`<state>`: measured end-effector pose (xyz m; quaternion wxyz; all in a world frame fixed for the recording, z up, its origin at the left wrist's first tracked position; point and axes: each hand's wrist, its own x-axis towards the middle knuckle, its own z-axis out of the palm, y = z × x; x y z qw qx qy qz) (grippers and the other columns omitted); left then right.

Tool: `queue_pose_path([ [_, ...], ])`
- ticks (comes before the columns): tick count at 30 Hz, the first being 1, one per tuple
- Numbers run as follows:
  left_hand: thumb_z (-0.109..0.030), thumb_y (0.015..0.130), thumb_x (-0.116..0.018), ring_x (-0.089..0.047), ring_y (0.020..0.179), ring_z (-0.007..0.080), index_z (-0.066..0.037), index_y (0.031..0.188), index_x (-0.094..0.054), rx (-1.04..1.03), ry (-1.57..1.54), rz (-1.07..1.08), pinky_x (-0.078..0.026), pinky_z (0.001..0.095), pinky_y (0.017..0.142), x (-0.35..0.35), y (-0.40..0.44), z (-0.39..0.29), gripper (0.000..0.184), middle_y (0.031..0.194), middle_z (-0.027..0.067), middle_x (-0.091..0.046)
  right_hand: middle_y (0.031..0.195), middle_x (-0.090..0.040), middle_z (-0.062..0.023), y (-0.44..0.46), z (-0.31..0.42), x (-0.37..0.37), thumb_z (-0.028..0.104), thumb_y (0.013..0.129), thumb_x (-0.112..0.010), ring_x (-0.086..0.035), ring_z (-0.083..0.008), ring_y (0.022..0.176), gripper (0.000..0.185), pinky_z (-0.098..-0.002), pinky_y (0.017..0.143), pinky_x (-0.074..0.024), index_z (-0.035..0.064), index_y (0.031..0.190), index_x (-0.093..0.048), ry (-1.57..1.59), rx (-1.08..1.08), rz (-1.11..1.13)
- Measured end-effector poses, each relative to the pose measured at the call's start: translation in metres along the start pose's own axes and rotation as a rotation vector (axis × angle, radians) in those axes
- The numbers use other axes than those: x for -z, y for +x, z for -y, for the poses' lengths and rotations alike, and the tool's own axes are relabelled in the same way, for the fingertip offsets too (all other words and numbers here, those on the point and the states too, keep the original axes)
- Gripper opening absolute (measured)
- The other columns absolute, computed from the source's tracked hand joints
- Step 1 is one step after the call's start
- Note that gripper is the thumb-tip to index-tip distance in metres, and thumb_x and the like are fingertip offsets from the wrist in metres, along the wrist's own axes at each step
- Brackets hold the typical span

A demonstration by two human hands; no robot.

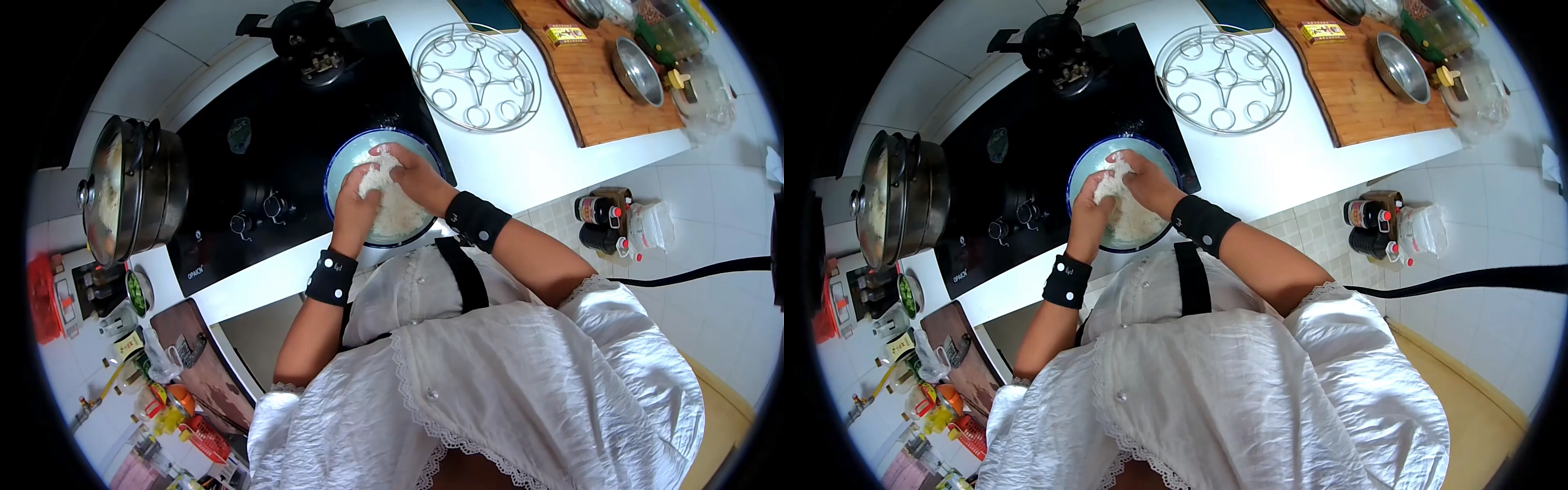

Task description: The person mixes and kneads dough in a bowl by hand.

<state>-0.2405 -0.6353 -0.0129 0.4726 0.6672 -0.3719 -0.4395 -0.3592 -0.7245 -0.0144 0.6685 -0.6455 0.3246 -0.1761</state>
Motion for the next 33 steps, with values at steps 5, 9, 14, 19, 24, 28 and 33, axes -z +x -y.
queue_pose_path([
  [5,-0.009,0.068,-0.062,-0.043,0.11,0.0311,-0.006,0.11,-0.05,-0.263,0.513,0.098,-0.036,0.0344,0.091,0.002,-0.015,-0.004,0.044,0.117,0.0172,-0.045,0.122,-0.04,-0.0177,-0.007,-0.007,0.006,0.006,0.067,-0.058,-0.037,-0.0285,0.116,0.058,-0.0335,0.098,-0.0294,0.0082,0.121,-0.039,-0.511,0.182,0.138],
  [9,-0.024,0.057,-0.074,-0.035,0.113,0.0407,-0.007,0.119,-0.043,-0.225,0.906,0.141,-0.032,0.0416,0.095,-0.005,-0.025,-0.01,0.072,0.122,0.0248,-0.037,0.132,-0.025,-0.0236,-0.019,0.008,0.003,0.017,0.055,-0.074,-0.03,-0.0384,0.119,0.084,-0.0399,0.099,-0.0286,0.011,0.128,-0.031,-0.958,0.029,0.291],
  [14,-0.025,0.057,-0.074,-0.035,0.112,0.0422,-0.008,0.122,-0.038,-0.215,0.997,0.102,-0.035,0.0417,0.092,-0.012,-0.018,0.006,0.076,0.122,0.026,-0.035,0.127,-0.032,-0.0196,-0.017,0.008,-0.007,0.013,0.059,-0.071,-0.037,-0.0346,0.115,0.075,-0.0374,0.088,-0.0415,0.0111,0.124,-0.034,-1.143,0.051,0.172],
  [19,-0.011,0.064,-0.067,-0.045,0.1,0.0391,-0.009,0.118,-0.041,-0.09,1.0,0.071,-0.043,0.041,0.077,-0.021,-0.003,0.0,0.059,0.11,0.0205,-0.044,0.103,-0.048,-0.0141,-0.003,-0.014,-0.013,0.003,0.066,-0.059,-0.05,-0.0287,0.094,0.038,-0.0327,0.071,-0.0493,0.0073,0.102,-0.048,-1.132,0.141,-0.057],
  [24,-0.004,0.067,-0.061,-0.053,0.082,0.0366,-0.012,0.11,-0.049,-0.161,0.972,-0.048,-0.044,0.0424,0.068,-0.018,0.009,0.014,0.046,0.093,0.0169,-0.052,0.087,-0.053,-0.0127,0.002,-0.026,-0.014,0.005,0.066,-0.059,-0.054,-0.0281,0.083,0.026,-0.033,0.067,-0.0488,0.0063,0.09,-0.05,-1.056,0.238,-0.204],
  [28,-0.002,0.069,-0.056,-0.053,0.083,0.0357,-0.012,0.106,-0.051,-0.171,0.703,-0.07,-0.045,0.041,0.071,-0.008,0.018,0.021,0.039,0.088,0.0182,-0.055,0.088,-0.056,-0.0158,0.009,-0.038,-0.012,0.007,0.067,-0.058,-0.056,-0.0299,0.082,0.029,-0.0365,0.07,-0.0472,0.0058,0.095,-0.051,-0.859,0.125,-0.188],
  [33,0.0,0.07,-0.049,-0.054,0.093,0.0332,-0.009,0.108,-0.05,-0.024,0.248,-0.049,-0.043,0.0356,0.079,-0.003,0.021,0.032,0.039,0.098,0.0181,-0.057,0.099,-0.056,-0.0188,0.003,-0.029,-0.006,0.006,0.07,-0.057,-0.053,-0.0337,0.094,0.041,-0.035,0.082,-0.0422,0.0028,0.109,-0.048,-0.557,-0.022,-0.146],
])
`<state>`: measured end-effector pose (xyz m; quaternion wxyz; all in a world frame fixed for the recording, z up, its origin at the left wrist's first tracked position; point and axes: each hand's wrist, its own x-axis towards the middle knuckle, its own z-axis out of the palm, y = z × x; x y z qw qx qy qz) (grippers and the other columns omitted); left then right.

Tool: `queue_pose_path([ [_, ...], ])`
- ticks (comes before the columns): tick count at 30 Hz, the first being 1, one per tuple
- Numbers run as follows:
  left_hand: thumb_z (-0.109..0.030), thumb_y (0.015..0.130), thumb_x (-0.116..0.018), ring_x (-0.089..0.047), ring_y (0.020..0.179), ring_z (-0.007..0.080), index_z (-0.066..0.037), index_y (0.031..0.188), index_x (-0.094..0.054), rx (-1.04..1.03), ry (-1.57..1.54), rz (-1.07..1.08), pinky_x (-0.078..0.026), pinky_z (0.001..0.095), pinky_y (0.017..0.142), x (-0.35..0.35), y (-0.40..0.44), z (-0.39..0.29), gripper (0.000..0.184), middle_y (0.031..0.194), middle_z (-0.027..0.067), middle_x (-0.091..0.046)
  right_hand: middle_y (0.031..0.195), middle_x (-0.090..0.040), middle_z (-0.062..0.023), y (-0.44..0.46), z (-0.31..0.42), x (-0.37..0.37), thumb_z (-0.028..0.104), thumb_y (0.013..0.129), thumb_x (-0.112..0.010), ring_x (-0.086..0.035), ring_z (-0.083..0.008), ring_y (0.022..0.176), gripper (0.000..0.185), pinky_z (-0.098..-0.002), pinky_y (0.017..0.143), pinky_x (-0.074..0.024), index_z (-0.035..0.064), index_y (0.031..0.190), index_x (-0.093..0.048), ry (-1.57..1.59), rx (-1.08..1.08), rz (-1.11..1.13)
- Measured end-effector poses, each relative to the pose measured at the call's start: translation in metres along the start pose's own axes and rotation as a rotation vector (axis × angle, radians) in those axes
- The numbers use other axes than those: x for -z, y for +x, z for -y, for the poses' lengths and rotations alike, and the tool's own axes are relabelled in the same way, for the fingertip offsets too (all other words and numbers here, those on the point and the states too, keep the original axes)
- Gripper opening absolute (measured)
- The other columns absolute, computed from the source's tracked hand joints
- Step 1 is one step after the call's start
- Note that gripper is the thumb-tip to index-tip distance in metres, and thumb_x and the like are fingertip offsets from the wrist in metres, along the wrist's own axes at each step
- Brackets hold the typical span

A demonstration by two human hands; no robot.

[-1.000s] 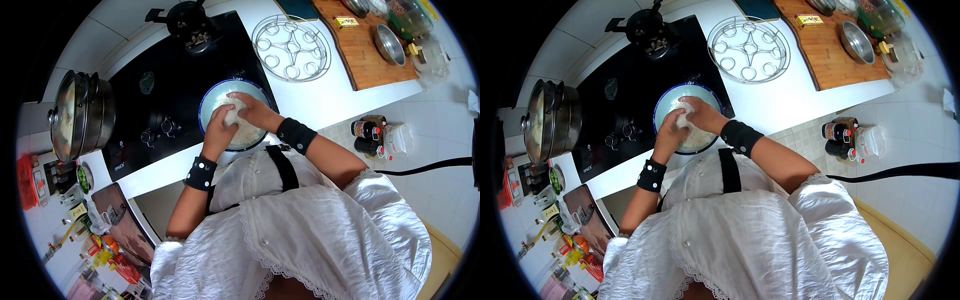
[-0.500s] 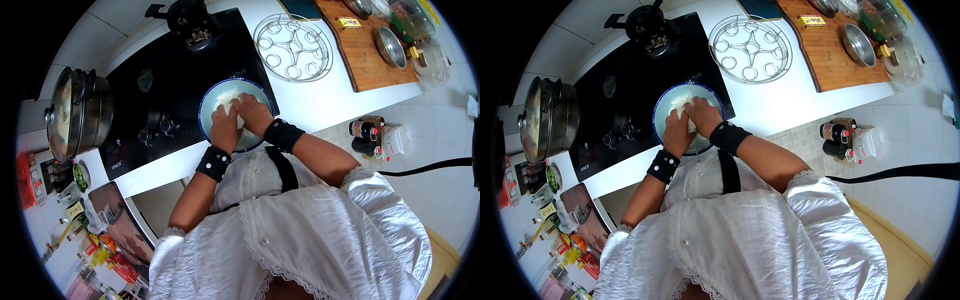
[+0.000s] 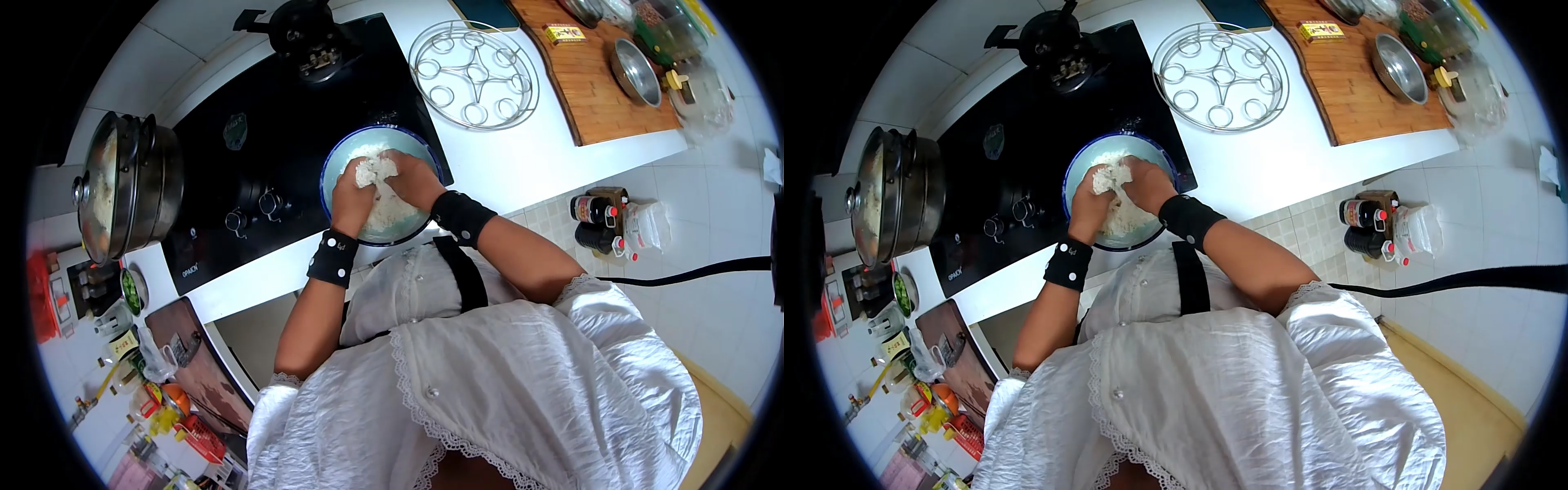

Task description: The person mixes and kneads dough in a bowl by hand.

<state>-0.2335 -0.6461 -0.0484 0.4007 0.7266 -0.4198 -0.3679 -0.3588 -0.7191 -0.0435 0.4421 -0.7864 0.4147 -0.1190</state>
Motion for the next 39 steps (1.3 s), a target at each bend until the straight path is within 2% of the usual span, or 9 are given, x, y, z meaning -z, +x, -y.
queue_pose_path([
  [8,0.001,0.07,-0.051,-0.053,0.092,0.0283,-0.007,0.108,-0.049,0.072,-0.2,0.023,-0.042,0.0323,0.08,-0.002,-0.009,-0.026,0.039,0.101,0.0172,-0.053,0.117,-0.042,-0.0224,-0.005,0.014,0.006,0.012,0.071,-0.054,-0.038,-0.0335,0.113,0.052,-0.0356,0.094,-0.0319,-0.001,0.118,-0.037,0.28,0.076,-0.004],
  [11,0.004,0.074,-0.049,-0.051,0.091,0.0154,-0.008,0.109,-0.047,0.09,-0.121,0.062,-0.042,0.0249,0.078,0.003,-0.015,-0.039,0.037,0.101,0.0055,-0.052,0.116,-0.043,-0.0212,-0.008,0.018,0.011,0.011,0.071,-0.055,-0.038,-0.0317,0.114,0.052,-0.0346,0.095,-0.0322,-0.0005,0.118,-0.036,0.327,0.053,0.005],
  [17,0.004,0.074,-0.049,-0.05,0.091,0.0133,-0.007,0.102,-0.051,0.033,-0.27,0.064,-0.04,0.0236,0.079,0.009,-0.021,-0.046,0.03,0.099,0.004,-0.053,0.114,-0.045,-0.0156,-0.012,0.024,0.019,0.007,0.072,-0.054,-0.043,-0.0258,0.11,0.048,-0.0308,0.092,-0.034,0.0006,0.117,-0.038,0.527,0.026,0.053],
  [19,0.003,0.072,-0.05,-0.051,0.095,0.0173,-0.007,0.101,-0.053,0.048,-0.309,0.078,-0.039,0.0249,0.081,0.013,-0.024,-0.052,0.031,0.102,0.008,-0.053,0.113,-0.045,-0.0093,-0.011,0.023,0.018,0.003,0.073,-0.05,-0.043,-0.019,0.108,0.047,-0.0268,0.092,-0.0335,0.0025,0.119,-0.038,0.641,0.04,0.085],
  [22,0.001,0.071,-0.052,-0.051,0.099,0.0225,-0.008,0.104,-0.053,0.063,-0.278,0.138,-0.038,0.0271,0.084,0.019,-0.026,-0.056,0.034,0.108,0.0133,-0.052,0.115,-0.045,-0.0114,-0.006,0.014,0.018,0.001,0.073,-0.051,-0.043,-0.0218,0.11,0.048,-0.0295,0.093,-0.0337,0.0041,0.119,-0.038,0.621,0.126,0.111],
  [26,-0.008,0.068,-0.063,-0.048,0.106,0.0276,-0.01,0.115,-0.048,-0.193,0.477,0.064,-0.039,0.0324,0.088,0.018,-0.029,-0.04,0.049,0.118,0.0179,-0.046,0.121,-0.04,-0.0171,-0.017,0.023,0.029,0.005,0.069,-0.06,-0.043,-0.0297,0.111,0.058,-0.0341,0.093,-0.0353,0.0069,0.122,-0.036,-0.034,0.182,0.039],
  [28,-0.014,0.064,-0.068,-0.041,0.111,0.0351,-0.012,0.119,-0.044,-0.074,0.594,0.171,-0.039,0.0361,0.089,0.02,-0.032,-0.054,0.06,0.122,0.0234,-0.038,0.124,-0.038,-0.0191,-0.021,0.021,0.025,0.008,0.066,-0.065,-0.043,-0.0333,0.11,0.065,-0.0357,0.093,-0.0362,0.0083,0.124,-0.035,-0.31,0.32,-0.016],
  [32,-0.021,0.058,-0.074,-0.039,0.111,0.0388,-0.015,0.125,-0.035,-0.127,0.837,0.178,-0.041,0.0391,0.088,0.009,-0.039,-0.043,0.079,0.121,0.0251,-0.036,0.122,-0.039,-0.0191,-0.027,0.024,0.02,0.009,0.066,-0.063,-0.044,-0.0336,0.108,0.059,-0.0361,0.088,-0.0404,0.0079,0.12,-0.039,-0.58,0.284,0.061],
  [39,-0.012,0.063,-0.068,-0.051,0.091,0.0368,-0.012,0.121,-0.037,-0.051,0.898,0.136,-0.047,0.0389,0.072,-0.007,-0.02,-0.034,0.066,0.1,0.0196,-0.048,0.107,-0.048,-0.0139,-0.011,0.015,0.005,0.004,0.067,-0.057,-0.051,-0.0284,0.095,0.043,-0.0321,0.068,-0.0489,0.0074,0.108,-0.046,-0.638,0.233,-0.014],
])
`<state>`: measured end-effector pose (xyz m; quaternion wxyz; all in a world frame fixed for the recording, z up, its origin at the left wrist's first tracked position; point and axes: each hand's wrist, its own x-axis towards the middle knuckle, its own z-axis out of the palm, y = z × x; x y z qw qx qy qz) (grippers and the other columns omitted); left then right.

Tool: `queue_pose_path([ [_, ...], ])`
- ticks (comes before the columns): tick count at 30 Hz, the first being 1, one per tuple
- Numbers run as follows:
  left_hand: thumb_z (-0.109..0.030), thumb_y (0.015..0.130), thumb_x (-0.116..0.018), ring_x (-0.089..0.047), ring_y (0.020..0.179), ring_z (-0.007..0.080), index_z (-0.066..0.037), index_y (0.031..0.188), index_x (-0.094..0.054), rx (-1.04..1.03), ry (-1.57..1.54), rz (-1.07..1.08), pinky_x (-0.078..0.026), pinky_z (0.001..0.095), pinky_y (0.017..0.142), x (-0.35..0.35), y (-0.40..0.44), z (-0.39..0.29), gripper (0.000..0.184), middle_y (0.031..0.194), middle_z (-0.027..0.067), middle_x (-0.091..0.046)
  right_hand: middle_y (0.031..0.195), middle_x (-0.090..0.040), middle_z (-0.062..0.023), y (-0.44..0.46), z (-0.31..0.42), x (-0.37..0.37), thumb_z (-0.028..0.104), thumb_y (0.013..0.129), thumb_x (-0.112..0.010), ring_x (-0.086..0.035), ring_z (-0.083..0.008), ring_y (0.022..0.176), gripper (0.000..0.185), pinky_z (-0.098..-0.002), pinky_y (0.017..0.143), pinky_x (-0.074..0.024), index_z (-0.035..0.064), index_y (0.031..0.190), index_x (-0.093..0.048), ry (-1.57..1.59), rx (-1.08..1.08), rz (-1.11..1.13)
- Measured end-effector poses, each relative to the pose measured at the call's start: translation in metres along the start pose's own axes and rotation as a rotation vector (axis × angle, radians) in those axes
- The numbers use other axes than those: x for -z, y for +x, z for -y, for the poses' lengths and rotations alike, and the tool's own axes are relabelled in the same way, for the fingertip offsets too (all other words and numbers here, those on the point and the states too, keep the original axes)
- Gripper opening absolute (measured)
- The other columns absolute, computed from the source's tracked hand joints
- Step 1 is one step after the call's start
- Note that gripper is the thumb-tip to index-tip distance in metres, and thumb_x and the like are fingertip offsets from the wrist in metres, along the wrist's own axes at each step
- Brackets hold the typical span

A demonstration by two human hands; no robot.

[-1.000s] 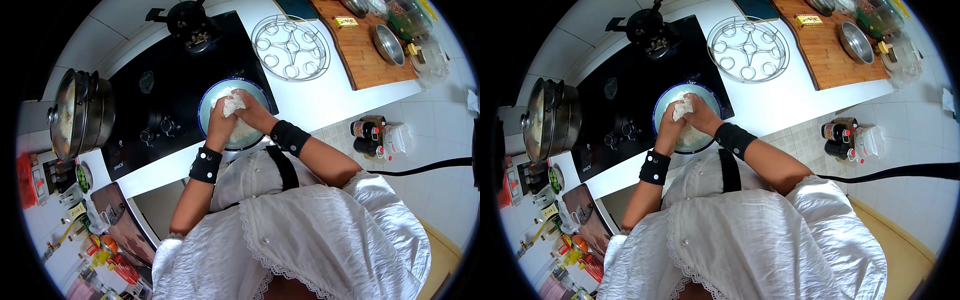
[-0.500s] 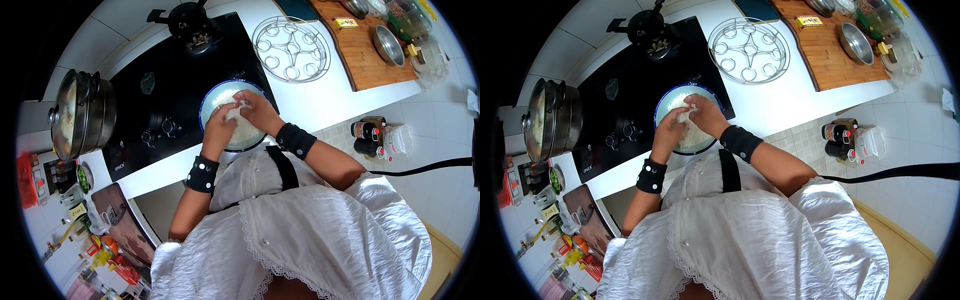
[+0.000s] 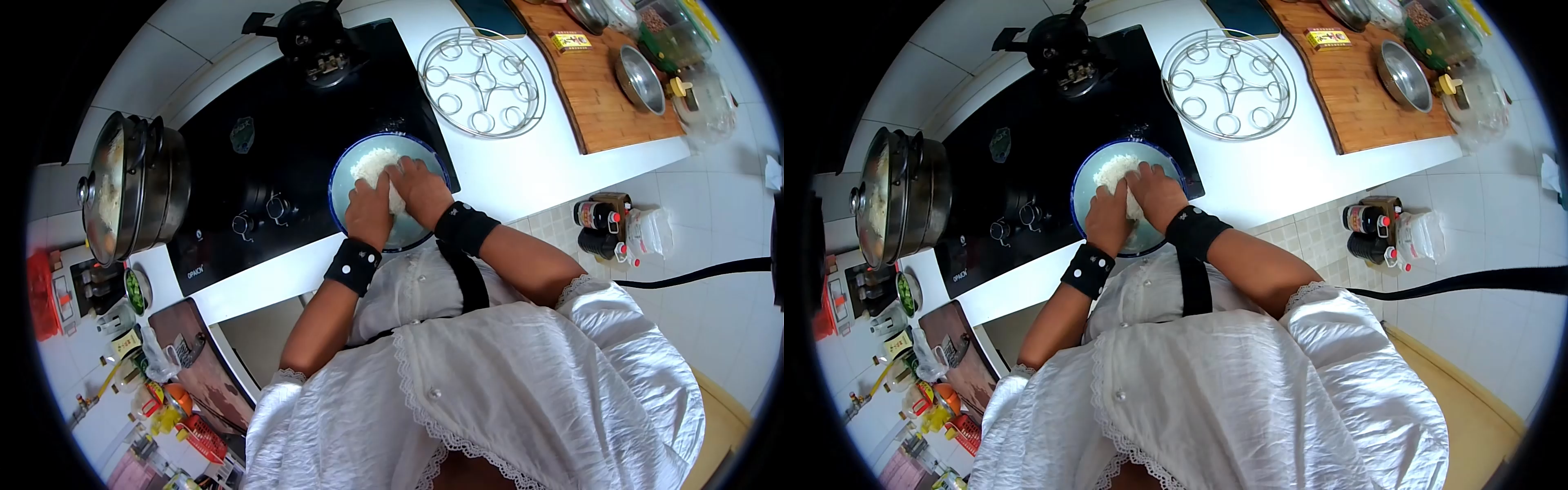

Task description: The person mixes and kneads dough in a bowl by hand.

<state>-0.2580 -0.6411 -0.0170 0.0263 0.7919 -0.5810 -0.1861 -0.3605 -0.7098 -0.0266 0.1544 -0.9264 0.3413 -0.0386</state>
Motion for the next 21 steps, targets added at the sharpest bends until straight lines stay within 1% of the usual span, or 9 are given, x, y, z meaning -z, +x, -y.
queue_pose_path([
  [1,-0.01,0.064,-0.066,-0.052,0.088,0.0366,-0.012,0.12,-0.038,-0.005,-0.014,-0.031,-0.047,0.0393,0.071,-0.003,0.002,0.003,0.063,0.098,0.0192,-0.049,0.107,-0.048,-0.0132,0.002,0.001,0.001,0.004,0.066,-0.058,-0.051,-0.0286,0.095,0.043,-0.0319,0.067,-0.0489,0.0076,0.107,-0.047,0.001,-0.019,0.046],
  [3,-0.008,0.065,-0.064,-0.054,0.084,0.0361,-0.012,0.119,-0.039,-0.022,-0.043,-0.099,-0.046,0.0399,0.071,-0.007,0.006,0.007,0.059,0.094,0.0185,-0.051,0.102,-0.051,-0.0137,0.005,-0.002,-0.005,0.003,0.065,-0.057,-0.053,-0.0289,0.091,0.04,-0.0336,0.068,-0.0481,0.0065,0.104,-0.048,0.059,-0.034,-0.006],
  [6,-0.004,0.067,-0.061,-0.055,0.085,0.036,-0.01,0.117,-0.04,0.115,-0.226,-0.055,-0.045,0.0401,0.072,0.0,0.009,0.007,0.055,0.094,0.0191,-0.054,0.096,-0.053,-0.0149,0.007,-0.006,-0.012,0.001,0.065,-0.056,-0.055,-0.0303,0.086,0.037,-0.0363,0.07,-0.0465,0.0044,0.101,-0.049,0.21,-0.111,-0.044],
  [7,-0.003,0.067,-0.06,-0.055,0.086,0.0363,-0.01,0.117,-0.041,0.121,-0.297,-0.072,-0.045,0.04,0.073,0.001,0.009,0.008,0.053,0.096,0.0192,-0.055,0.094,-0.054,-0.0154,0.007,-0.007,-0.014,0.001,0.065,-0.056,-0.055,-0.031,0.085,0.037,-0.0372,0.07,-0.0459,0.0036,0.101,-0.049,0.272,-0.145,-0.048],
  [9,-0.001,0.068,-0.058,-0.054,0.089,0.037,-0.008,0.115,-0.042,0.132,-0.437,-0.11,-0.045,0.0399,0.075,0.003,0.008,0.011,0.05,0.099,0.0195,-0.055,0.097,-0.054,-0.0172,0.01,-0.007,-0.015,-0.001,0.064,-0.054,-0.054,-0.0331,0.087,0.038,-0.0375,0.074,-0.0448,0.0022,0.101,-0.049,0.391,-0.184,-0.044],
  [12,0.0,0.067,-0.057,-0.052,0.092,0.0382,-0.008,0.116,-0.041,0.131,-0.638,-0.143,-0.042,0.0419,0.079,-0.003,0.01,0.014,0.052,0.094,0.0234,-0.053,0.101,-0.054,-0.0192,0.007,-0.008,-0.01,-0.002,0.065,-0.053,-0.053,-0.035,0.092,0.04,-0.0365,0.08,-0.0432,0.0008,0.104,-0.048,0.584,-0.187,-0.084],
  [15,0.0,0.065,-0.058,-0.05,0.095,0.0382,-0.007,0.115,-0.041,0.025,-0.75,-0.22,-0.041,0.0408,0.082,-0.004,0.01,0.012,0.053,0.096,0.0228,-0.052,0.106,-0.052,-0.0199,0.007,-0.009,-0.008,-0.003,0.066,-0.052,-0.049,-0.0344,0.1,0.044,-0.0345,0.087,-0.0396,0.0005,0.109,-0.046,0.73,-0.145,-0.109],
  [18,-0.001,0.064,-0.06,-0.048,0.097,0.037,-0.007,0.112,-0.043,-0.01,-0.803,-0.232,-0.04,0.0385,0.084,0.001,0.007,0.01,0.052,0.098,0.0213,-0.051,0.11,-0.048,-0.0203,0.006,-0.009,-0.004,0.001,0.067,-0.054,-0.044,-0.0338,0.106,0.047,-0.035,0.092,-0.0353,0.0005,0.112,-0.043,0.78,-0.104,-0.112],
  [21,-0.002,0.063,-0.061,-0.047,0.097,0.0359,-0.006,0.11,-0.044,0.02,-0.84,-0.218,-0.04,0.0367,0.084,0.008,0.004,0.006,0.05,0.099,0.0196,-0.049,0.114,-0.045,-0.0191,0.002,-0.007,0.008,0.003,0.067,-0.055,-0.041,-0.0331,0.109,0.049,-0.0347,0.095,-0.0326,0.0003,0.114,-0.042,0.833,-0.072,-0.12],
])
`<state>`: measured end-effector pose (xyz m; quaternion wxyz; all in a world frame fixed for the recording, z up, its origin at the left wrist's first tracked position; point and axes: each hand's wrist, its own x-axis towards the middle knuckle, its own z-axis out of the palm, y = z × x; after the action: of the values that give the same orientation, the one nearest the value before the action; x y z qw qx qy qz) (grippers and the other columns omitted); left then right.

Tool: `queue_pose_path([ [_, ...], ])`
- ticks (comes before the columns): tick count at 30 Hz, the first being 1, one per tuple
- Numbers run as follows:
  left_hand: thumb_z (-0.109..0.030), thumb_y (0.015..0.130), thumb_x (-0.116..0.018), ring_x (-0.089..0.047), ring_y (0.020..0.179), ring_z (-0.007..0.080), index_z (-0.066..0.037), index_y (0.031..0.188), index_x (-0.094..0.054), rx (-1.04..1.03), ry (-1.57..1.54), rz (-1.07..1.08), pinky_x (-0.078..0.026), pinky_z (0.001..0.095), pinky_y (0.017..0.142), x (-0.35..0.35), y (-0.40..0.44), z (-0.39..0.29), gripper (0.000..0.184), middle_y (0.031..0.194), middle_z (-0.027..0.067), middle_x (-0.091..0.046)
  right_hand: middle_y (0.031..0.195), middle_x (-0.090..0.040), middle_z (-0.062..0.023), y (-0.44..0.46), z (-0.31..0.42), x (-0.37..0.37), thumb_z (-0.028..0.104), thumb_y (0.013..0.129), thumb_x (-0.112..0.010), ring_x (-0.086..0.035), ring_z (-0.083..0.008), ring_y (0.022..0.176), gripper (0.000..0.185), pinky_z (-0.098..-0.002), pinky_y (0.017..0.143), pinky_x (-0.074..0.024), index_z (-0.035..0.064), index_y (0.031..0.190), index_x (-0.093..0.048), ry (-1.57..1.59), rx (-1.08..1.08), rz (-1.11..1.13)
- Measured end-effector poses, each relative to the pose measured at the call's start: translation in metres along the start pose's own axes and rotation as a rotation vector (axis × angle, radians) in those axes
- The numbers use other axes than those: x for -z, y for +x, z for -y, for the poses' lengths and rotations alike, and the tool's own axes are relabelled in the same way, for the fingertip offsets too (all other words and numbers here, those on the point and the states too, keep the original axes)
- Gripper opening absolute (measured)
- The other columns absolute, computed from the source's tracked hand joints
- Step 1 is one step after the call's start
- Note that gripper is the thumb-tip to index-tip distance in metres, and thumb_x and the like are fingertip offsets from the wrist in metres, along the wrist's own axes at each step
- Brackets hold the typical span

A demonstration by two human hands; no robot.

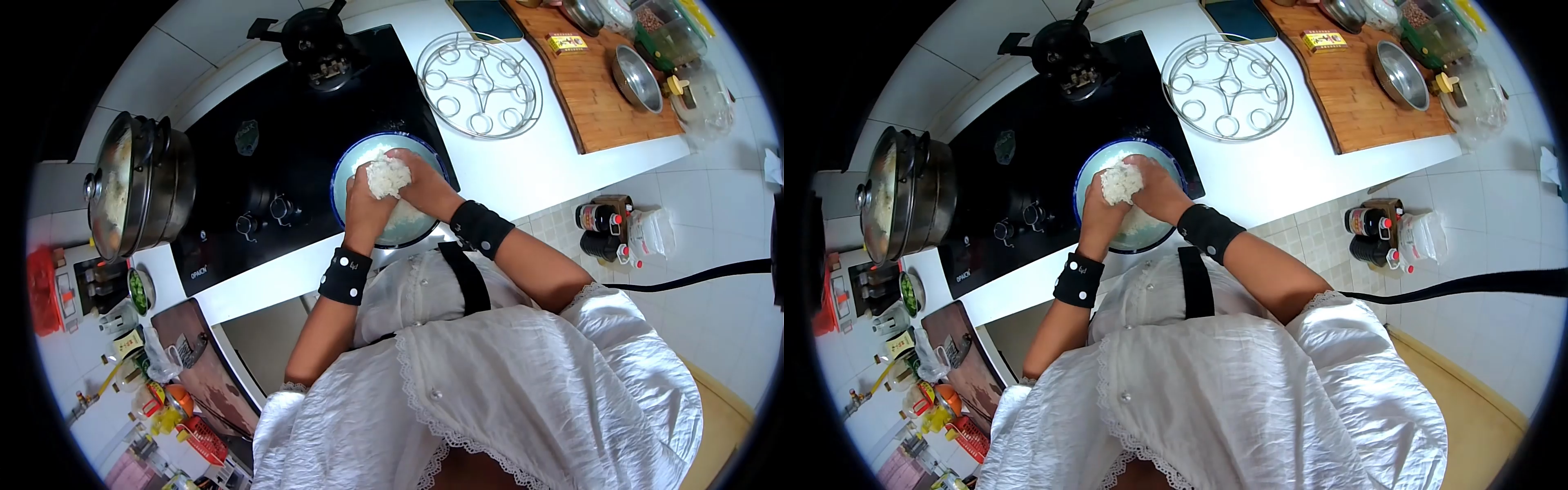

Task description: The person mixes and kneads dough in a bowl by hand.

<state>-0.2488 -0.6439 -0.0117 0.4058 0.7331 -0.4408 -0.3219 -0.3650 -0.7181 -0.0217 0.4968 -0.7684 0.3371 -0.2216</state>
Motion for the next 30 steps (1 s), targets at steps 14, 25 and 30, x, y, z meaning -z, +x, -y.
queue_pose_path([
  [14,-0.003,0.068,-0.058,-0.05,0.099,0.0254,-0.006,0.111,-0.047,-0.068,0.122,0.029,-0.038,0.03,0.087,0.018,-0.006,-0.008,0.044,0.109,0.0147,-0.05,0.111,-0.049,-0.0148,0.001,0.006,0.007,0.003,0.071,-0.051,-0.045,-0.0265,0.108,0.042,-0.0309,0.095,-0.0315,0.0003,0.112,-0.046,-0.066,0.041,0.009],
  [25,0.0,0.069,-0.058,-0.052,0.093,0.0203,-0.002,0.13,-0.026,0.306,-0.216,0.165,-0.043,0.0257,0.077,-0.002,0.035,0.031,0.069,0.107,0.0135,-0.051,0.116,-0.046,-0.0229,0.026,-0.021,-0.01,0.013,0.071,-0.054,-0.044,-0.0304,0.109,0.055,-0.0304,0.093,-0.0332,-0.0049,0.121,-0.036,0.267,-0.333,0.092],
  [30,0.005,0.068,-0.056,-0.054,0.088,0.0178,-0.001,0.12,-0.037,0.398,-0.381,0.22,-0.044,0.0257,0.075,0.003,0.032,0.016,0.055,0.098,0.0099,-0.054,0.104,-0.052,-0.0119,0.026,-0.006,0.001,0.007,0.072,-0.051,-0.049,-0.0186,0.095,0.05,-0.026,0.085,-0.0372,-0.0026,0.12,-0.038,0.491,-0.469,0.172],
])
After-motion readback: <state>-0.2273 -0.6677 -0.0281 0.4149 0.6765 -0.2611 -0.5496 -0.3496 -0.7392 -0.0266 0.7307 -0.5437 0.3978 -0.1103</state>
